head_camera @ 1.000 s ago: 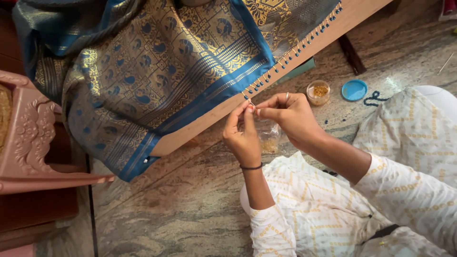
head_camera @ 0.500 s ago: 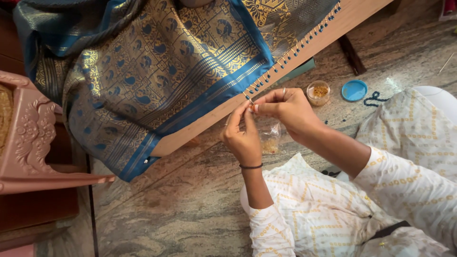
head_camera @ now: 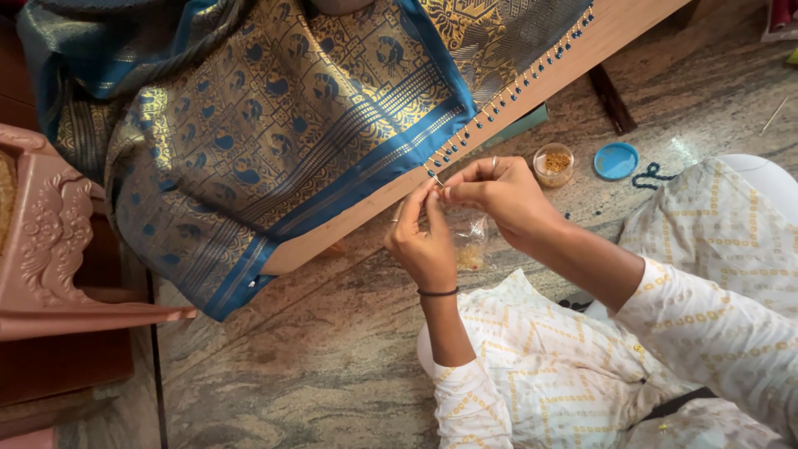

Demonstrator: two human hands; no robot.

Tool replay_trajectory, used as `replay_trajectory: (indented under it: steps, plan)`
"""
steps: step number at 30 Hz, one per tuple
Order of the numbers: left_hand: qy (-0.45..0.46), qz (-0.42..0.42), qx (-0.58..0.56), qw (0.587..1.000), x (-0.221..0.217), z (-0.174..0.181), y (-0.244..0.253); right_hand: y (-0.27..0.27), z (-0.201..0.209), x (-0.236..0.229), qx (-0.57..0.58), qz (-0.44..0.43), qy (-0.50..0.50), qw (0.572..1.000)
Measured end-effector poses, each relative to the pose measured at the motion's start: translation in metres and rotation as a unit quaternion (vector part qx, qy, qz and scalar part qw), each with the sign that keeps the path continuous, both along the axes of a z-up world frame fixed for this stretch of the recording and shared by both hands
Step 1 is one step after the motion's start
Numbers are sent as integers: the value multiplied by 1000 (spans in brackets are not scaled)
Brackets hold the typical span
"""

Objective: Attaching decorative beads to the edge of a sari with thread and cutting the thread with scissors.

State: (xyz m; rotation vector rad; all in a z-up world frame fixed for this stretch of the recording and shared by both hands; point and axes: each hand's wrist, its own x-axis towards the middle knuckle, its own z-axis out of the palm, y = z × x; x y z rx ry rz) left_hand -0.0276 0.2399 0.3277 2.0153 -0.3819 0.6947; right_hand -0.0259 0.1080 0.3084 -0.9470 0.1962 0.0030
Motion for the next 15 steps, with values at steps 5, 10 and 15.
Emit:
replay_trajectory:
  steps: [5, 10, 15]
  plan:
    - [-8, -1, 13, 1000, -1, 4, -1, 2, 3, 2, -15, 3, -3, 1000]
    - [-3, 13, 11, 1000, 1, 2, -2, 5, -5, 4, -3, -8, -10, 1000]
    - [-6, 14, 11, 1000, 1, 1, -3, 5, -1, 7, -19, -4, -9, 1000]
